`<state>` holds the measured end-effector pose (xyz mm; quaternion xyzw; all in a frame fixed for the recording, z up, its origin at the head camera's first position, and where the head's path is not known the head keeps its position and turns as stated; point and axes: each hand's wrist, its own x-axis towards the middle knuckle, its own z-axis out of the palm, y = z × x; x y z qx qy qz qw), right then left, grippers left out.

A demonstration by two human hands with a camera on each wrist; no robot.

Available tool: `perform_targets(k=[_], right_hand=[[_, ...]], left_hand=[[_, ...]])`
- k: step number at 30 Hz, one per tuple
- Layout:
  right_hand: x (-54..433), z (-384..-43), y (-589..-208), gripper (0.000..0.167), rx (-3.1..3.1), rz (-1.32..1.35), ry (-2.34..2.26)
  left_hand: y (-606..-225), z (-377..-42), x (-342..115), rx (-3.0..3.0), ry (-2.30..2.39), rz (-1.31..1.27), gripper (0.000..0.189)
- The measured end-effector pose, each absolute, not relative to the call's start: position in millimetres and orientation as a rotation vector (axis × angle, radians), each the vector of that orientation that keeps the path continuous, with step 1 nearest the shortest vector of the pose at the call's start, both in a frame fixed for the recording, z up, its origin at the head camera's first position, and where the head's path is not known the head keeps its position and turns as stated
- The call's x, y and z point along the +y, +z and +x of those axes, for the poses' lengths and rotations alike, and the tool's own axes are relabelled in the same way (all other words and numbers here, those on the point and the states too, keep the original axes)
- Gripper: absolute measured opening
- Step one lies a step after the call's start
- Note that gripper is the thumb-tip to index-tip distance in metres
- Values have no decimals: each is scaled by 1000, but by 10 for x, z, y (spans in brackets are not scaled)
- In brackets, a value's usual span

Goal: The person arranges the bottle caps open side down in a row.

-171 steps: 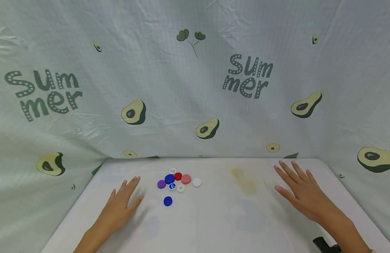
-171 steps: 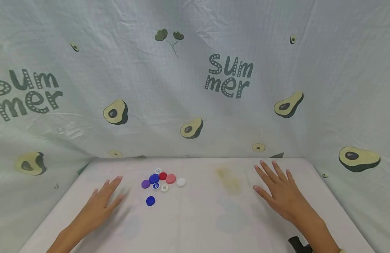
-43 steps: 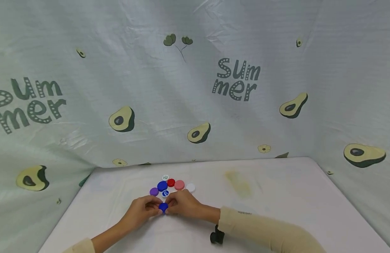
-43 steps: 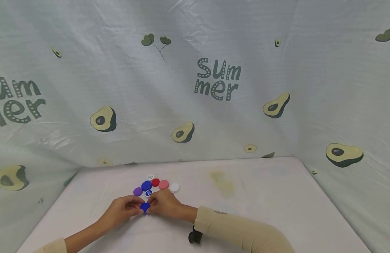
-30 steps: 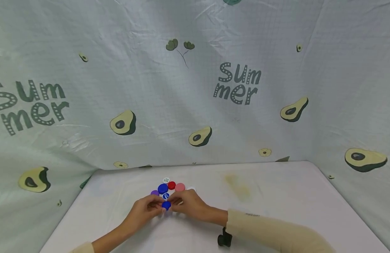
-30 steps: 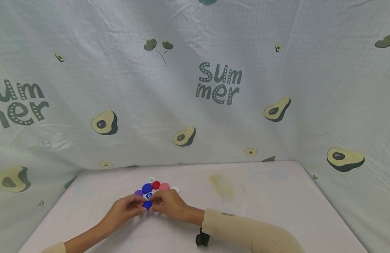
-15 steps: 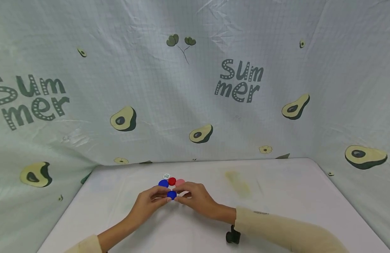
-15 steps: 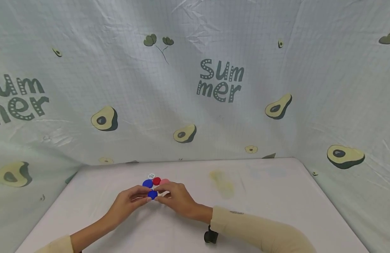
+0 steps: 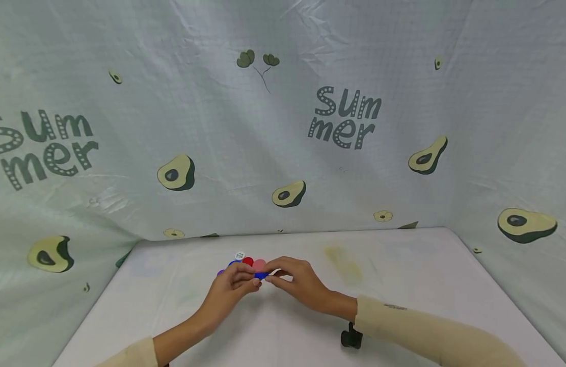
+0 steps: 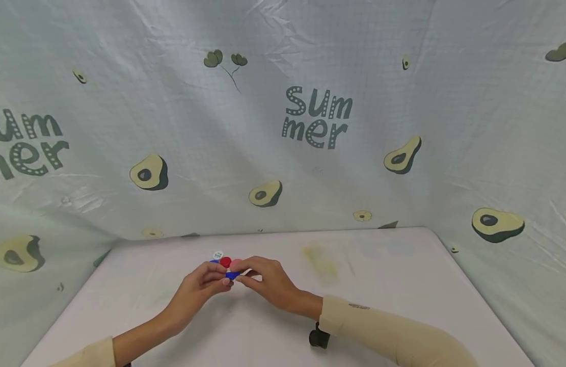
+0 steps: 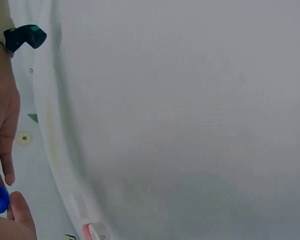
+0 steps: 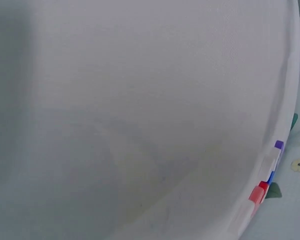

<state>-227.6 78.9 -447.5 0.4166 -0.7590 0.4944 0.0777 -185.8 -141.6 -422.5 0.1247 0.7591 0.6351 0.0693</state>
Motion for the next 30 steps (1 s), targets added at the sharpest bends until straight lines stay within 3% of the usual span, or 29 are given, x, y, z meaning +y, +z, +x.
perform_targets(k=[7,16,25,30], right_hand=[[964,-2286,-4417,27,-2162,1210,1386],[1146,-2280,-4366,29,-2201,1053,1435],[1239,-2250,-4357,45,-2245,992,1431],[1281,-2224,-4368,42,-2279,929,1433]], left_hand=[[-4199,-1921,-1262,2240,2002,492,26],[-4223,-1986,-1075,2413,1938,685,29],[-4214,-2084,-922,2639,1832,781,26],[-4277,-2150,-875,2710,1814,891,26]])
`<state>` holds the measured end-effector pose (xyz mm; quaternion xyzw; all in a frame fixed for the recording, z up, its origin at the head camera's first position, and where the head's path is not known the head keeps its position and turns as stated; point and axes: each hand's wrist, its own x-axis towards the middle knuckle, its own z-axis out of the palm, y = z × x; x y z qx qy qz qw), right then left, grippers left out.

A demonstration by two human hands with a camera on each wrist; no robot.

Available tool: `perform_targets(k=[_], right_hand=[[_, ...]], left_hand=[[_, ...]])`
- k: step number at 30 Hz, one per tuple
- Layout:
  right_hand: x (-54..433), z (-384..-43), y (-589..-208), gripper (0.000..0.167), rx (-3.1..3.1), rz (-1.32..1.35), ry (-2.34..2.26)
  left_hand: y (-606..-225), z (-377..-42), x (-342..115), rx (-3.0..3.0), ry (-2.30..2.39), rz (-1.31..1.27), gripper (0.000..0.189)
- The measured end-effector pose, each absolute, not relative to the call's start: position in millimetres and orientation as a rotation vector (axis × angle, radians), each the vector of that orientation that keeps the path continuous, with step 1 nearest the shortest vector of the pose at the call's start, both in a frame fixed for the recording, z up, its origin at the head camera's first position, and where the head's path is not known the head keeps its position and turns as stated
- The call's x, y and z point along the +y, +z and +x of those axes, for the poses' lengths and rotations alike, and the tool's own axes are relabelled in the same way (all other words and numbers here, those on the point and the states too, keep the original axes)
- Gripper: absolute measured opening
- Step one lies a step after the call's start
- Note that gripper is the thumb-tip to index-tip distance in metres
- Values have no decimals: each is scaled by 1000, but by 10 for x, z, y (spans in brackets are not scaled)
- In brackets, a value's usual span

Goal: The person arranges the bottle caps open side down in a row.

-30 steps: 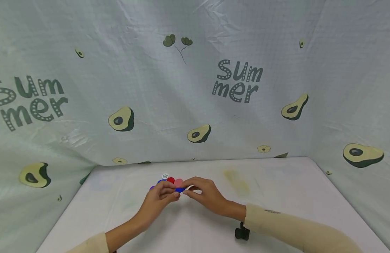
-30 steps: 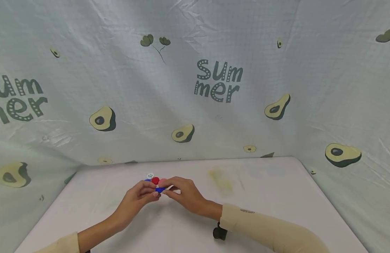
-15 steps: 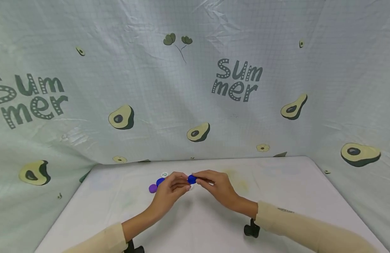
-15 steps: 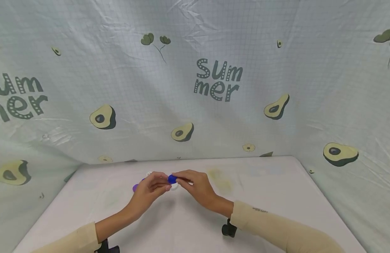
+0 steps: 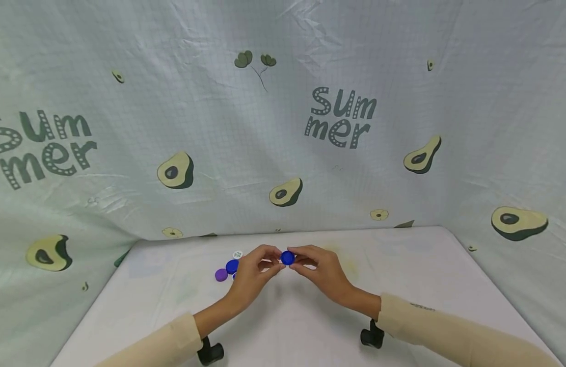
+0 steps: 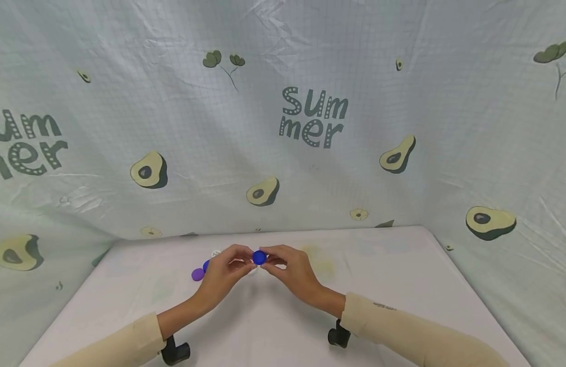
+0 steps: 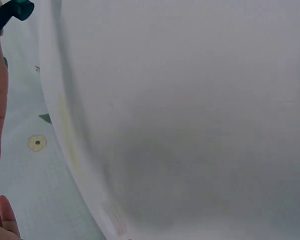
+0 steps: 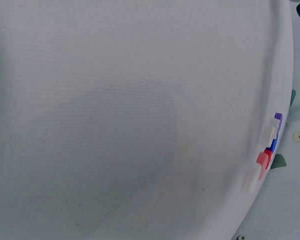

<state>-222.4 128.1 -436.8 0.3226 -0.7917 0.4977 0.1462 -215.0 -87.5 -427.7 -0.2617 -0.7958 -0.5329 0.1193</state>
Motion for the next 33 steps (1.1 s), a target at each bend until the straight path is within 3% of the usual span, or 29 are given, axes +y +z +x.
perform_targets(k=[6,19,33], right_hand=[[1332,-2234,-4336,39,-2290,874,1446],[1480,-2334,-4380,33,-2330,863,1512],[1672,-2625,-4478,30,-2251,836,1561]], left_hand=[[-4275,-2210,-847,-2279,-1541,-898,35],[-4334,-2279,-775,-2334,-1529,-879,33],[-4326,-2615,-534,-2292,-1530,-958,30]])
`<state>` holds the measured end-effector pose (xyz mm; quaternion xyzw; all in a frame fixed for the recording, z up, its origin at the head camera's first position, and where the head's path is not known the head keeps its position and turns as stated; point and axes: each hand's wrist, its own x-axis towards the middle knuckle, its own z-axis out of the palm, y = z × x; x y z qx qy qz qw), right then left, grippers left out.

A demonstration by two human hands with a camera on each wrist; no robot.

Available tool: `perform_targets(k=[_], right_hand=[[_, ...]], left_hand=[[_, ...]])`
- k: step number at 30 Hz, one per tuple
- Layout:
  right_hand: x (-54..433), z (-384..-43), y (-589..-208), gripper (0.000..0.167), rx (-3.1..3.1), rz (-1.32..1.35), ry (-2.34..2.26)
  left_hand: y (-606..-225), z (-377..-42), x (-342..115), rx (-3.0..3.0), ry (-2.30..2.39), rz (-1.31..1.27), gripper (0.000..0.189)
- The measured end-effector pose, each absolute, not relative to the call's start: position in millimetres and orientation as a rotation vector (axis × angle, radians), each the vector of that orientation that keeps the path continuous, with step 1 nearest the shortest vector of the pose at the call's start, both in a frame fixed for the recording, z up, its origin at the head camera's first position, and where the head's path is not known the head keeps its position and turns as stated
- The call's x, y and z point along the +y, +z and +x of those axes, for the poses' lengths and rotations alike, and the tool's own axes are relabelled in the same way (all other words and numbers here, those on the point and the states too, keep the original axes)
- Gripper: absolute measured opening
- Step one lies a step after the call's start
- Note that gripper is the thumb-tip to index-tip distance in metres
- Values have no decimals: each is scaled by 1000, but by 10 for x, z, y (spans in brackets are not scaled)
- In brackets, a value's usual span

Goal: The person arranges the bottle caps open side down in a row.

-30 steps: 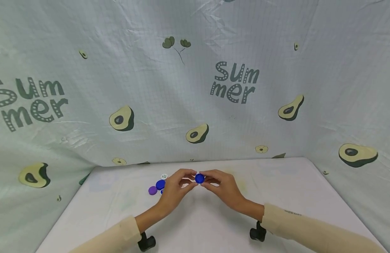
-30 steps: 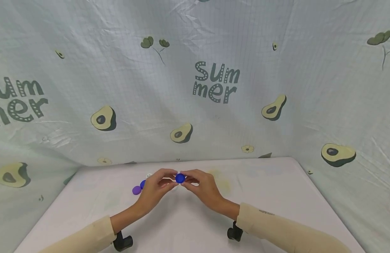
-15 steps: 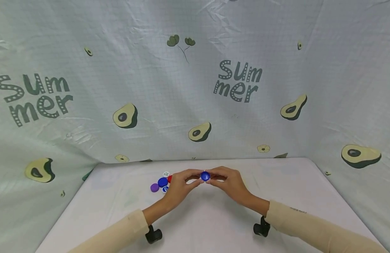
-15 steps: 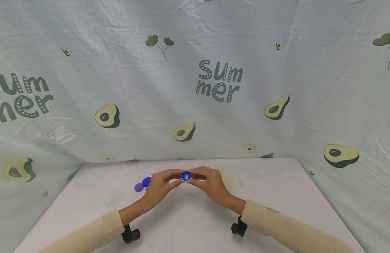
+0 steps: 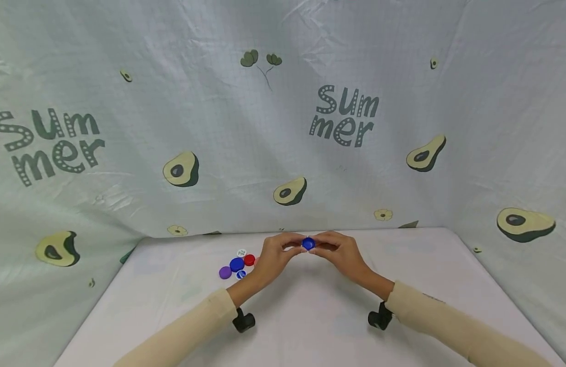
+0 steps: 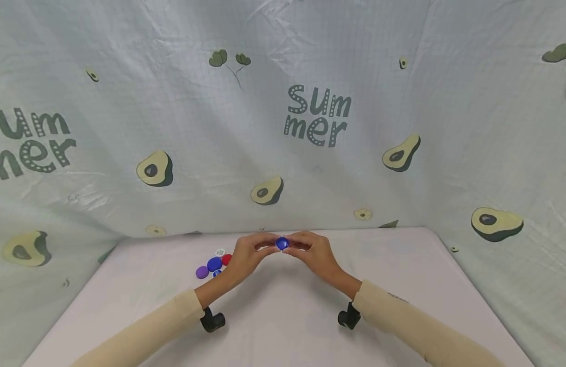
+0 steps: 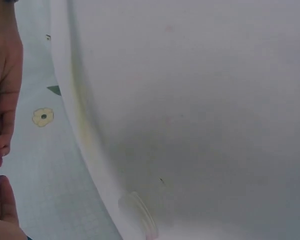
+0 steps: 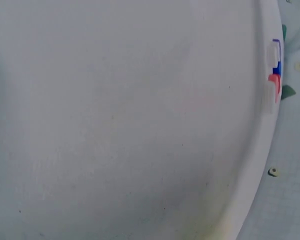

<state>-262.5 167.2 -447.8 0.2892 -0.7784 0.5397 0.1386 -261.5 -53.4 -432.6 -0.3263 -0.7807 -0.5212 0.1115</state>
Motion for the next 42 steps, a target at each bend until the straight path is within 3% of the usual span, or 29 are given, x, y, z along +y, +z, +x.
perform_targets(k=[26,42], right_hand=[[1762,-3013,-4569,35,-2720,505,1595],[1818,-3188,-4590,21,-2949,408,1391]], left_hand=[[-4456,-3018,-346,-2630,-1535,-655,20],[-4533,-3191,-148,-2816,-1387,-620,15]])
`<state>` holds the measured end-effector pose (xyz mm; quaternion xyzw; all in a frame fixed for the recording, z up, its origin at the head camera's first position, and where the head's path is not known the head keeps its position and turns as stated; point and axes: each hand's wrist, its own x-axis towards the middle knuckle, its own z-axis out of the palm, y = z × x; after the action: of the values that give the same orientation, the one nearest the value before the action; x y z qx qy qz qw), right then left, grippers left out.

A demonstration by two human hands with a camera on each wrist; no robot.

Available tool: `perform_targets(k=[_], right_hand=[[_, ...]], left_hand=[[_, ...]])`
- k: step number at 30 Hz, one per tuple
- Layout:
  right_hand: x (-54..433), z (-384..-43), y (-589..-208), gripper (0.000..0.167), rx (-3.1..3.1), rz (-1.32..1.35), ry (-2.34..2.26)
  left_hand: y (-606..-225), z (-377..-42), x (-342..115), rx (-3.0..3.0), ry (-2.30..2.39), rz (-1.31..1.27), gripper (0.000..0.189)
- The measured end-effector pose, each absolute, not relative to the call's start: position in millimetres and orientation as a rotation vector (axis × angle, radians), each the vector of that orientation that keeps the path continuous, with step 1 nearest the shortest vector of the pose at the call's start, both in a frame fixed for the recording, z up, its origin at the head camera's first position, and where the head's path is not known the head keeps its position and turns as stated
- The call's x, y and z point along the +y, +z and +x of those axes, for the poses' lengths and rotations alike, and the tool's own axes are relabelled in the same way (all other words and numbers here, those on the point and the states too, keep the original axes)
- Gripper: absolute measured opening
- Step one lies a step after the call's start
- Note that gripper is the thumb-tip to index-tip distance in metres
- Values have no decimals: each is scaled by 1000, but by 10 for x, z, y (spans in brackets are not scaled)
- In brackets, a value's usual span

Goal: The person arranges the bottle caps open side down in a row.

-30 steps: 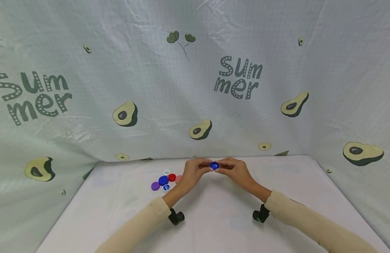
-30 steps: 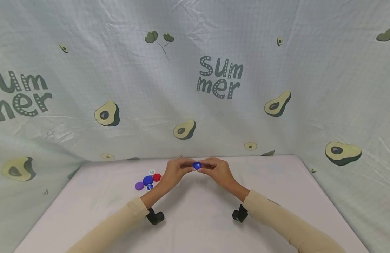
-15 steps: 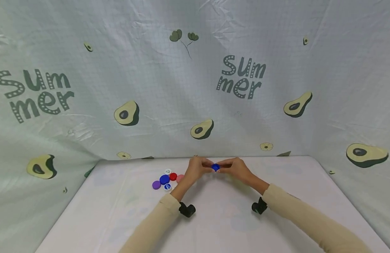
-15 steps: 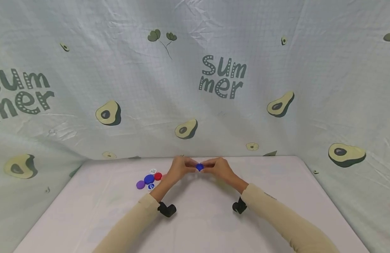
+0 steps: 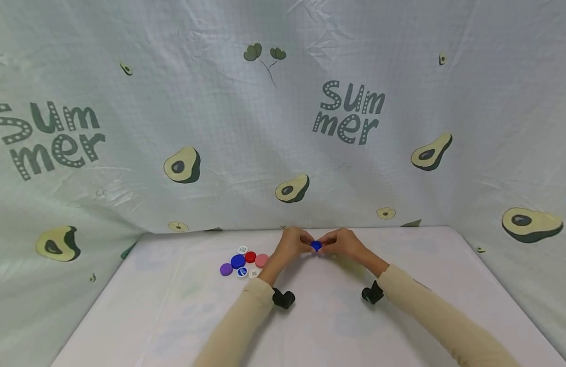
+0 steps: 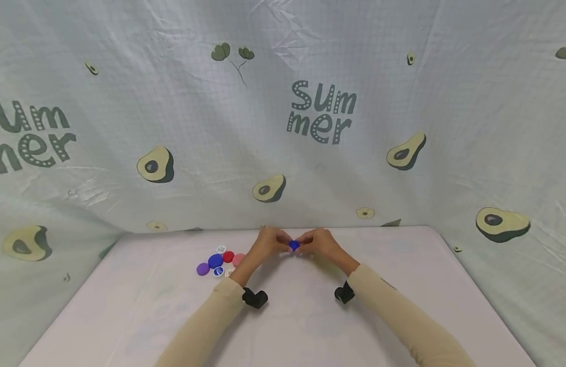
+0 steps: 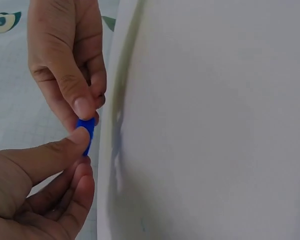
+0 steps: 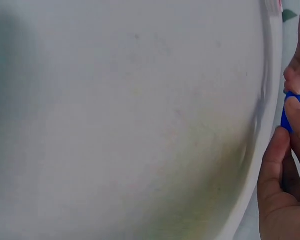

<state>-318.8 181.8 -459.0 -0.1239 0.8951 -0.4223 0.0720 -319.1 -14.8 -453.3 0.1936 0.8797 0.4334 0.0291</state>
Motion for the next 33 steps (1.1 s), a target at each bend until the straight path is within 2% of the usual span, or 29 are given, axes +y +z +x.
perform_targets(k=[9,21,30,33], right_hand=[[1854,-3284,-4555,26,2609,-467,-1208],[1836,-3348,-4624,22,2637,-565,-1111],[1815,-3391,-4619,24,2652,-525,-1085],[1807,-3381,-4593,25,2652,-559,-1052]], left_hand=[[-4590,-3260,-63,2720,1355,471,17],[-4613,-3227,-62,2737,1295,329,20],[-4545,-3271,-56,2762,1146,440,21],[-4496,-3240,-105,2781,1006,492,29]])
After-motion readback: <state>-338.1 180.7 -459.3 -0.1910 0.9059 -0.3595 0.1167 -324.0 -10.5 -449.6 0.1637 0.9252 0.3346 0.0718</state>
